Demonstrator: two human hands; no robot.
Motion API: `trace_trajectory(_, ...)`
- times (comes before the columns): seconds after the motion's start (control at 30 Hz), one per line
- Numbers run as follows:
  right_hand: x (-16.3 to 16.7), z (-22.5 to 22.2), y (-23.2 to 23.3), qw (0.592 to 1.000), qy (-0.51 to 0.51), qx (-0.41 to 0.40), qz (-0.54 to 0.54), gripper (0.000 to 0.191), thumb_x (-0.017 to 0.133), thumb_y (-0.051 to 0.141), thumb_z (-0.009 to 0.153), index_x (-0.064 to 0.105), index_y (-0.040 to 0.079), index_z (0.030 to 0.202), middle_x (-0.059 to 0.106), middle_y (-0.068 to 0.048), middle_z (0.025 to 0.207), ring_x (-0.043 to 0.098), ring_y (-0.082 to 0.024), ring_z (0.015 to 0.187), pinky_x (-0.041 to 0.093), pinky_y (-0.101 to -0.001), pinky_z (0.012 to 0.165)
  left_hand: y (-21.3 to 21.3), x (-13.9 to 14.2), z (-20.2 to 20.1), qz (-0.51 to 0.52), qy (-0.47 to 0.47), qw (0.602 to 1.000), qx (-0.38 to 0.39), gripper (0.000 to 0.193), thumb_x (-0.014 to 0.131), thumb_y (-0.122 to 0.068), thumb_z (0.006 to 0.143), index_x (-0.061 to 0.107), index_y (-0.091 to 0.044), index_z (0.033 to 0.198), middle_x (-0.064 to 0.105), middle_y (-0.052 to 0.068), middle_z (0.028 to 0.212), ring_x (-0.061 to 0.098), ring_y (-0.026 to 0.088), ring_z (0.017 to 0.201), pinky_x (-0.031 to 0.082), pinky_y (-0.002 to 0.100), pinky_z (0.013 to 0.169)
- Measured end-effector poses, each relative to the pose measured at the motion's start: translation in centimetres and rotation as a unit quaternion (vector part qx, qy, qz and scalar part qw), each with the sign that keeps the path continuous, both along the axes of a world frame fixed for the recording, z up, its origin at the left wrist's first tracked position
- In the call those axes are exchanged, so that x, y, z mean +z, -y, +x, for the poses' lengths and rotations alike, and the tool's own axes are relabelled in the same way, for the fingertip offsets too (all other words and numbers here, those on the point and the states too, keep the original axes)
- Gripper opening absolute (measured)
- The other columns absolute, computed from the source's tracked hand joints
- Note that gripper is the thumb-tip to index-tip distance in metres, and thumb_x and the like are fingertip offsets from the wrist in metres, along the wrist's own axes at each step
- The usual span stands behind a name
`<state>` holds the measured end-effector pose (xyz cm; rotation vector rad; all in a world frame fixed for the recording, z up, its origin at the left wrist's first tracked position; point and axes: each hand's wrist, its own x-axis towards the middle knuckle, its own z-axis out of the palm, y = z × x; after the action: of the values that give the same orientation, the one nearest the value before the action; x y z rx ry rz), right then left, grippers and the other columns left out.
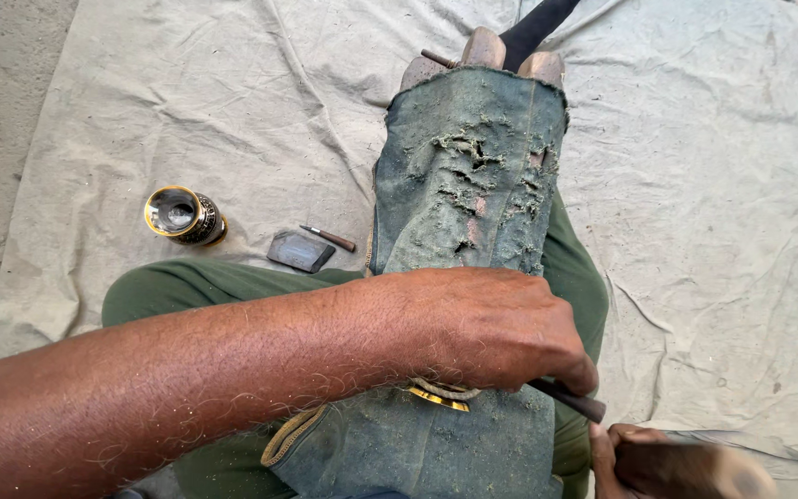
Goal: The person sits on the ground with a padded cushion on their lap and embosses a decorative pattern onto a small brass pot. They hold a punch against the metal with one hand and strike it with a wooden mallet in the other, repositioning the punch repeatedly around the pot's surface, then turn the pot to work other areas.
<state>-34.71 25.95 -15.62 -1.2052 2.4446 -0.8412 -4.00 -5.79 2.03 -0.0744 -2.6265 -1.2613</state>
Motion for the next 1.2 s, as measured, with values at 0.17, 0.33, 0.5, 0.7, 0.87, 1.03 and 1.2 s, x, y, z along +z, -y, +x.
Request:
trace_trajectory(0.17,0.2,-0.9,-0.4,0.993,-0.019,0.100,0.056,0.028,0.078,0.012,0.082,0.069,0.003,0.107,0.071,-0.006,0.084,0.069,-0.014,0.076,0.055,-0.0291,0.076,0.1,0.0,0.0,0.010,-0.023,0.999,-0.025,0.026,0.059,-0.015,0.093,0.075,-0.018,0.113,0.079,0.010,0.091,0.077,0.029,0.082,0.059,0.044,0.068)
trace_trajectory(0.33,1.8,2.3,-0.2,0.992,-0.117,0.031,-0.032,0.044,0.084,0.024,0.079,0.065,0.003,0.113,0.070,-0.009,0.081,0.071,-0.018,0.081,0.058,-0.0351,0.083,0.6,0.4,1.4,0.007,-0.005,1.000,-0.008,0.024,0.064,-0.009,0.086,0.074,-0.014,0.108,0.075,0.011,0.080,0.074,0.033,0.079,0.053,0.048,0.063)
trace_trajectory(0.5,6.2,2.0,2.4,0.994,-0.071,0.024,0.075,0.036,0.082,0.023,0.080,0.066,0.003,0.106,0.070,-0.011,0.072,0.070,-0.020,0.062,0.058,-0.0360,0.066,0.8,0.1,2.0,0.062,-0.034,0.997,0.022,0.039,0.075,-0.009,0.076,0.069,-0.012,0.114,0.075,0.011,0.083,0.073,0.032,0.078,0.054,0.046,0.063)
trace_trajectory(0.7,9.4,-0.4,6.8,0.985,-0.030,0.068,0.155,0.025,0.080,0.018,0.090,0.058,0.009,0.094,0.071,-0.008,0.072,0.071,-0.019,0.065,0.056,-0.0344,0.066,0.1,-1.0,2.9,0.069,-0.041,0.992,0.093,0.045,0.080,-0.011,0.076,0.068,-0.012,0.119,0.076,0.011,0.089,0.074,0.031,0.085,0.056,0.045,0.070)
trace_trajectory(0.87,14.3,2.5,8.5,0.958,-0.132,0.081,0.240,0.030,0.094,0.013,0.074,0.077,0.007,0.098,0.072,-0.010,0.073,0.075,-0.019,0.065,0.061,-0.0350,0.067,-0.7,-1.6,4.1,0.094,-0.078,0.981,0.153,0.046,0.082,-0.013,0.078,0.066,-0.011,0.122,0.074,0.011,0.092,0.075,0.030,0.088,0.059,0.042,0.075)
trace_trajectory(1.03,18.3,3.4,12.3,0.960,-0.123,0.146,0.205,0.030,0.092,0.009,0.069,0.072,0.003,0.090,0.072,-0.011,0.078,0.073,-0.021,0.075,0.063,-0.0373,0.076,-1.3,-1.9,4.8,0.097,-0.065,0.970,0.212,0.045,0.083,-0.012,0.079,0.066,-0.010,0.120,0.074,0.010,0.090,0.074,0.028,0.085,0.058,0.042,0.073)
trace_trajectory(1.2,18.9,2.7,13.2,0.979,-0.039,0.066,0.190,0.027,0.086,0.009,0.081,0.070,-0.002,0.099,0.071,-0.017,0.081,0.076,-0.029,0.078,0.063,-0.0473,0.076,-2.8,-2.0,5.0,0.141,-0.082,0.931,0.326,0.039,0.078,-0.015,0.089,0.067,-0.012,0.126,0.072,0.004,0.090,0.070,0.015,0.075,0.062,0.027,0.066)
